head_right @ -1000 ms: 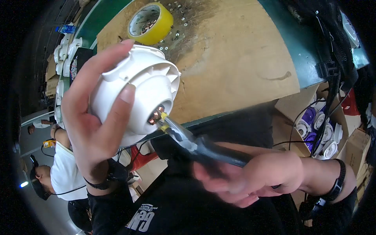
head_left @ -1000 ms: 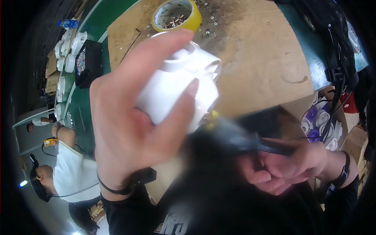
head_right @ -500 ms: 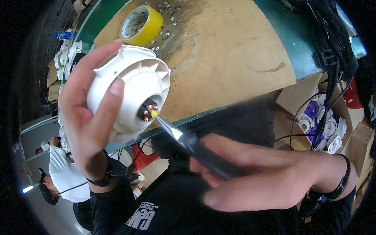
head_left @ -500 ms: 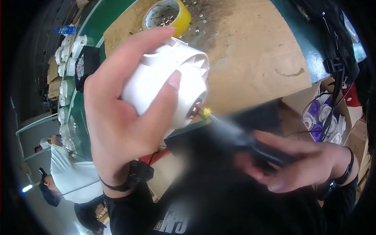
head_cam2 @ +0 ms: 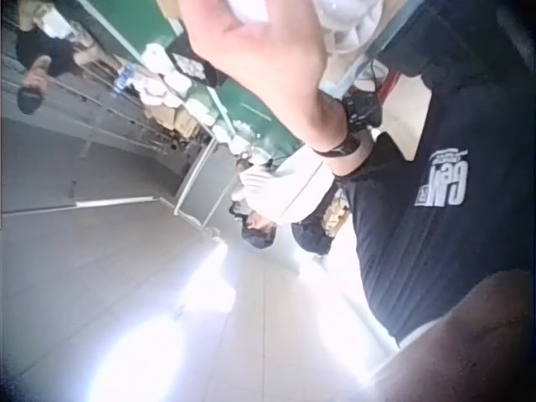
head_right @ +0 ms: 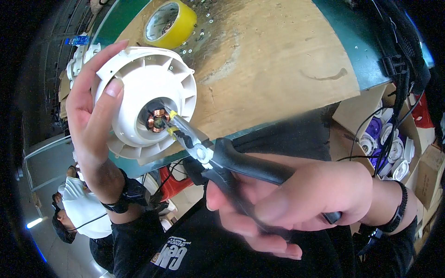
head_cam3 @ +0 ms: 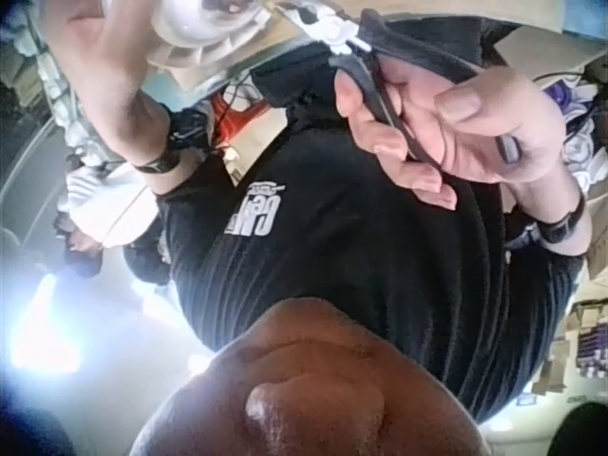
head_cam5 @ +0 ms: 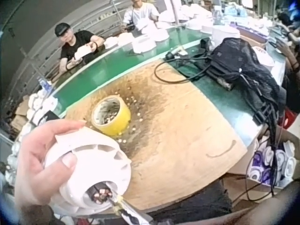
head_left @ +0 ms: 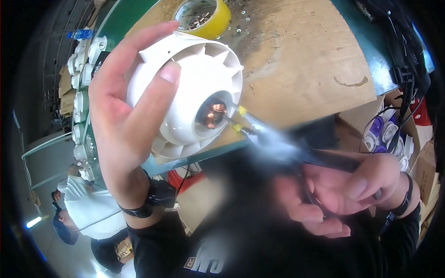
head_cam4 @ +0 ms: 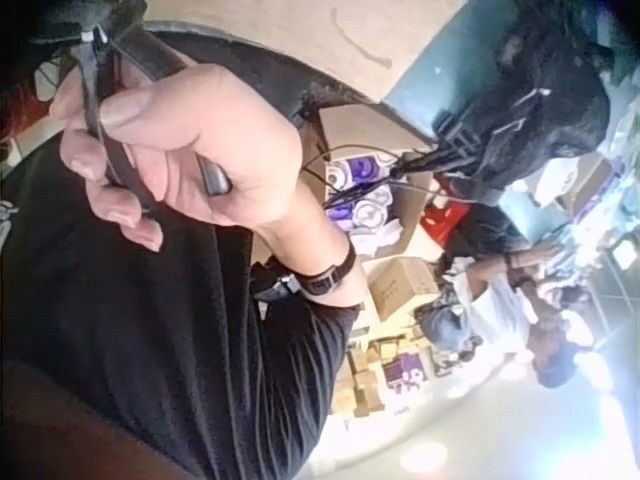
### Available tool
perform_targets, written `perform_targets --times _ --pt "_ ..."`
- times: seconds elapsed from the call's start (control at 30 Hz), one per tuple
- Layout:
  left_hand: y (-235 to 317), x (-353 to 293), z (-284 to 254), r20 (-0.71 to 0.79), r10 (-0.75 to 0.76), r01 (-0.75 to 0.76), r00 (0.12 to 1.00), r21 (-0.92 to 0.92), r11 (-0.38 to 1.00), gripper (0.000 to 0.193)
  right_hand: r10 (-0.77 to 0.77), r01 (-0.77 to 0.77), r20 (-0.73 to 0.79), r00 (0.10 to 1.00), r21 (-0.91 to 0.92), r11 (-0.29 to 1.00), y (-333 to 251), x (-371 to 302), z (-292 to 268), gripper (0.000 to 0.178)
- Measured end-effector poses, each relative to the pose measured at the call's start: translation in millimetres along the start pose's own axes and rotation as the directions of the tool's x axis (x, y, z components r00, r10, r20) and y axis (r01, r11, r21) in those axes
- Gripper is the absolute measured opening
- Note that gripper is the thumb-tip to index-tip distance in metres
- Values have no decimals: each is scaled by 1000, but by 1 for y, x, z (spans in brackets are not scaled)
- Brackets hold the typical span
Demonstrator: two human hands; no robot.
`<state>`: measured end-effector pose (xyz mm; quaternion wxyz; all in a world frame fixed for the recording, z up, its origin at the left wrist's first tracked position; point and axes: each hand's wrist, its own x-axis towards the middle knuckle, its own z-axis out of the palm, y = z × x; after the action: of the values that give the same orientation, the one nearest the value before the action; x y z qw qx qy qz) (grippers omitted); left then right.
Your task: Assembling plastic components for electronic devices, involving installing small parts and packing finished units into boxes.
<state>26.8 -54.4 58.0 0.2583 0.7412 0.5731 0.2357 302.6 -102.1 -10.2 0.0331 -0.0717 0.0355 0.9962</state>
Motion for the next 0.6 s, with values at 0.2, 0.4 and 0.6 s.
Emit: perform_targets --times 0.2,0.4,0.6 --pt "7 -8 2 -20 -83 81 996 -108 991 55 9 -9 56 998 -3 1000 -3 7 -4 74" --pt "1 -19 -3 -62 46 -51 997 -78 996 58 -25 9 129 991 122 992 6 10 -2 64" --pt "-8 -21 -5 -63 168 -170 984 -26 985 57 84 -84 1 996 -117 990 2 12 -6 49"
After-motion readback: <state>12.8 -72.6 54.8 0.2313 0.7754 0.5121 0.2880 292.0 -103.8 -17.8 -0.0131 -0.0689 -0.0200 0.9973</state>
